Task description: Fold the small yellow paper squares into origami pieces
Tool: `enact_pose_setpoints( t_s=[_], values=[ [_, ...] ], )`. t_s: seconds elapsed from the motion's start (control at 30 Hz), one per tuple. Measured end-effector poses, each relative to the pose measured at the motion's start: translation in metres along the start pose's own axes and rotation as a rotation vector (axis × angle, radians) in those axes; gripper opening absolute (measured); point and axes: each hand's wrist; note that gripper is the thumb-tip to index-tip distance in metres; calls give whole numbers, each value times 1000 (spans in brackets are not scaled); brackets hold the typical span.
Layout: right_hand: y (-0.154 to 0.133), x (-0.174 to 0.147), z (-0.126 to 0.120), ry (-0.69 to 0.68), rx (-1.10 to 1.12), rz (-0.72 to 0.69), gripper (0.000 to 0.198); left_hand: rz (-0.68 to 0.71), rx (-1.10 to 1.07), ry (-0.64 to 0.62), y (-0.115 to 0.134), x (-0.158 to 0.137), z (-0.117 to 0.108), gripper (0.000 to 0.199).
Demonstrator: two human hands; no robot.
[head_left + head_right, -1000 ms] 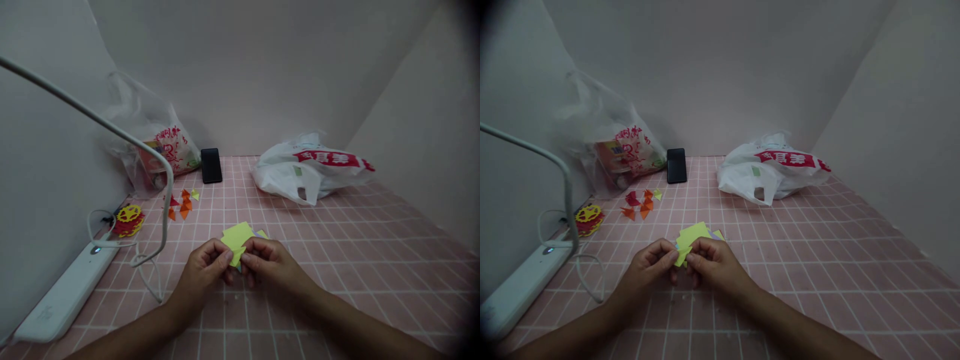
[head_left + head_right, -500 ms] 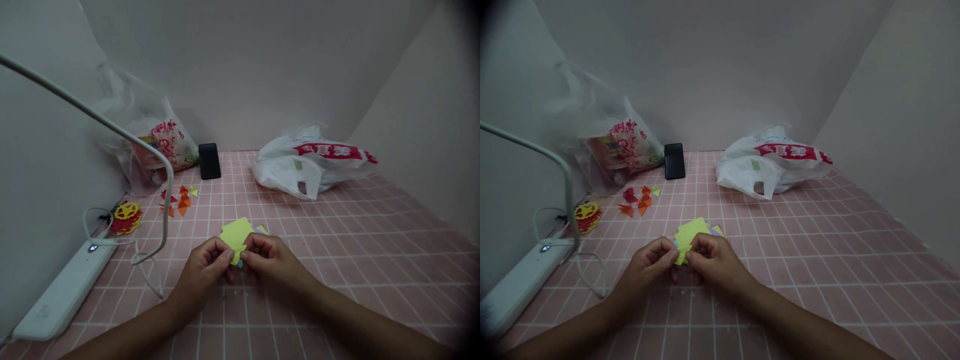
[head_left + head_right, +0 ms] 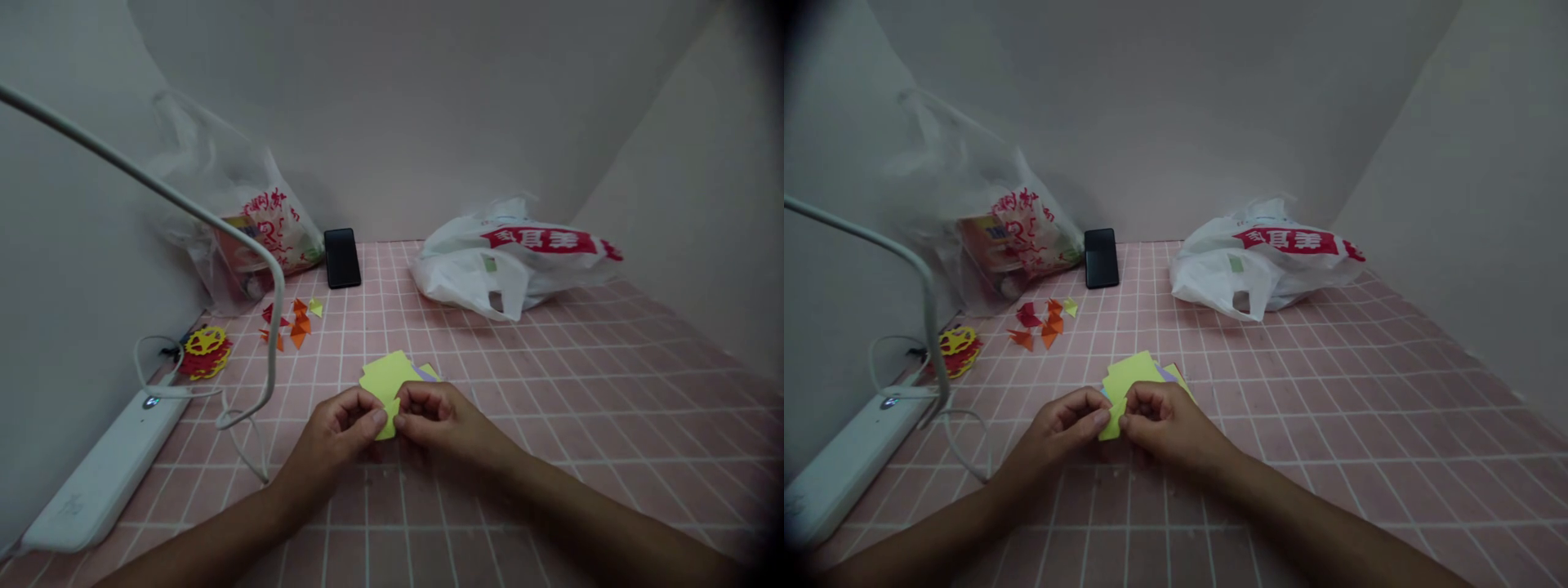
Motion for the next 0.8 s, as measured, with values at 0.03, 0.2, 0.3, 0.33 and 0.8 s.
enact_pose_setpoints(
  t_s=[0.03, 0.2, 0.3, 0.33, 0.8],
  values=[
    [0, 0, 0, -10, -20, 3, 15, 2, 17, -1, 0, 0, 0, 24],
    [-3, -2, -1, -27, 8, 9, 16, 15, 41, 16, 2, 0, 0, 26],
    [-4, -1, -3, -25, -9, 11, 18, -7, 12, 9, 1, 0, 0, 27],
    [-4, -1, -3, -22, -21, 10, 18, -19, 2, 3, 1, 0, 1, 27],
    [-3, -3, -2, -26, 13, 19, 18, -60, -55, -7, -4, -1, 1, 28]
  ],
)
Point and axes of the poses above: each hand's wrist, its own x-axis towards the middle knuckle, its own z-axis out of the palm, y = z × x, and after that the axes turned 2 degrees about y, right-handed
